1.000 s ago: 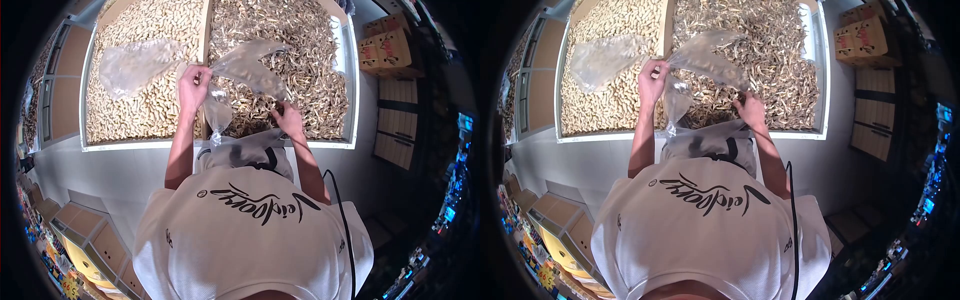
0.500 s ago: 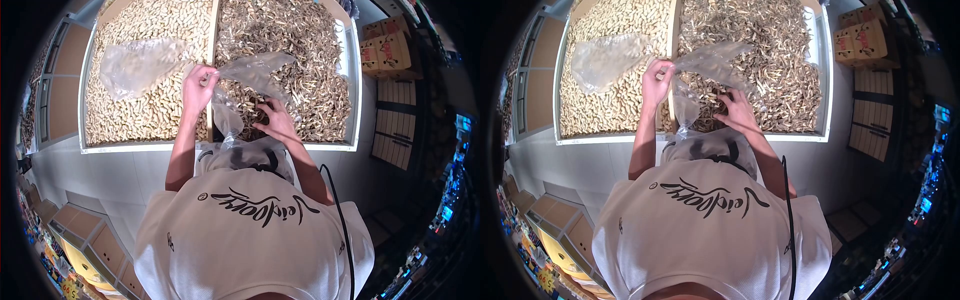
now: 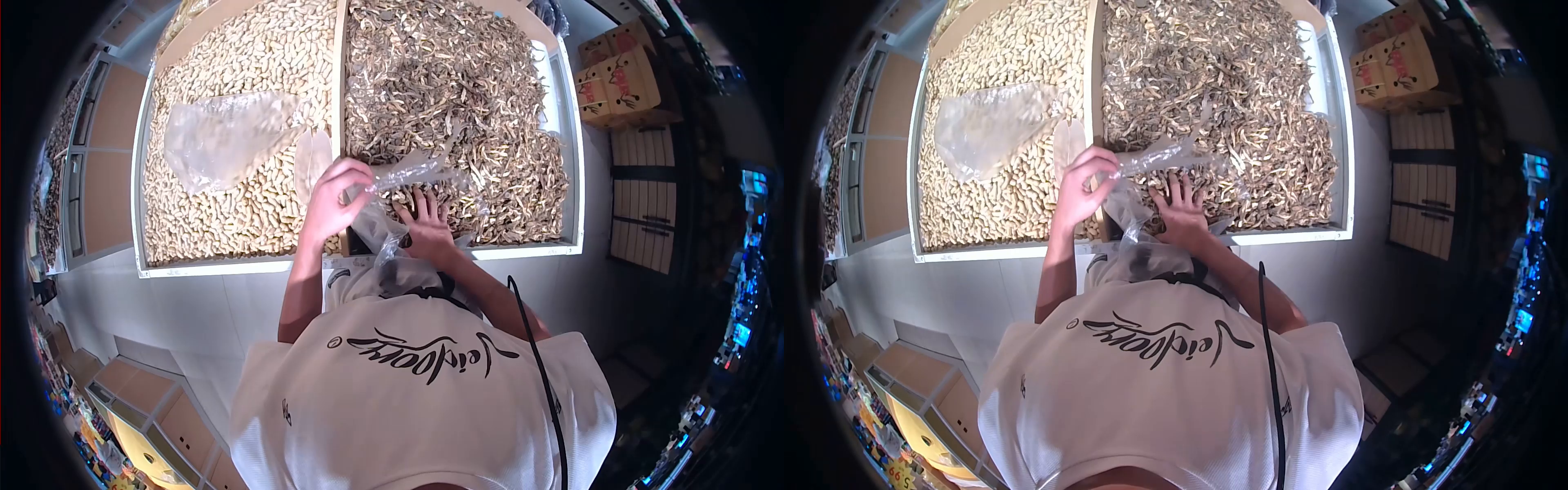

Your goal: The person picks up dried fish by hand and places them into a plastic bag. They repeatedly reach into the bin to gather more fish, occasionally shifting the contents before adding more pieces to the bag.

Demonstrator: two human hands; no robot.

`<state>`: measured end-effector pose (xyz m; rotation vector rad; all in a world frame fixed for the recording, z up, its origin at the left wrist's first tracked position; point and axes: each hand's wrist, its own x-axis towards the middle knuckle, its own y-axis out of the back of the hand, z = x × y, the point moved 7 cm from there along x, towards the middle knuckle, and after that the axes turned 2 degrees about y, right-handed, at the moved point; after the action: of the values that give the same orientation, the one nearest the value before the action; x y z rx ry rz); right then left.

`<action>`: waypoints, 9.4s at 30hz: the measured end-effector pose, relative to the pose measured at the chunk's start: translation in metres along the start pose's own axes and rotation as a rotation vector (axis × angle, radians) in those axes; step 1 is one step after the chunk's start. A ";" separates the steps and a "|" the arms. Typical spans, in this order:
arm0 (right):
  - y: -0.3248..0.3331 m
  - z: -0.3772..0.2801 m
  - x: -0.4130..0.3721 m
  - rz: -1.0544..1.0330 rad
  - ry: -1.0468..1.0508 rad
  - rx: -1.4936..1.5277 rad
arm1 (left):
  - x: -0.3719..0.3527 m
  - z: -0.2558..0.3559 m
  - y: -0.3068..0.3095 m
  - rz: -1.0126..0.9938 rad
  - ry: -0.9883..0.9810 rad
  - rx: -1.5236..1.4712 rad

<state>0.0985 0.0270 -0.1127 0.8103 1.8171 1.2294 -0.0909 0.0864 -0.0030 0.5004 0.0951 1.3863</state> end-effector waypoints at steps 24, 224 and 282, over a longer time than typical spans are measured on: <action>-0.036 0.016 -0.009 0.123 0.081 0.313 | -0.025 0.076 -0.037 -0.339 -0.247 -0.279; -0.015 0.075 -0.044 -0.137 -0.230 0.203 | 0.020 0.018 -0.002 0.436 0.057 -0.259; -0.025 0.097 -0.021 0.000 -0.358 0.338 | 0.015 0.032 -0.018 0.343 0.041 -0.202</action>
<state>0.1907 0.0440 -0.1526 1.1371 1.7423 0.7243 -0.0599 0.0899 0.0213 0.3283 -0.1017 1.7209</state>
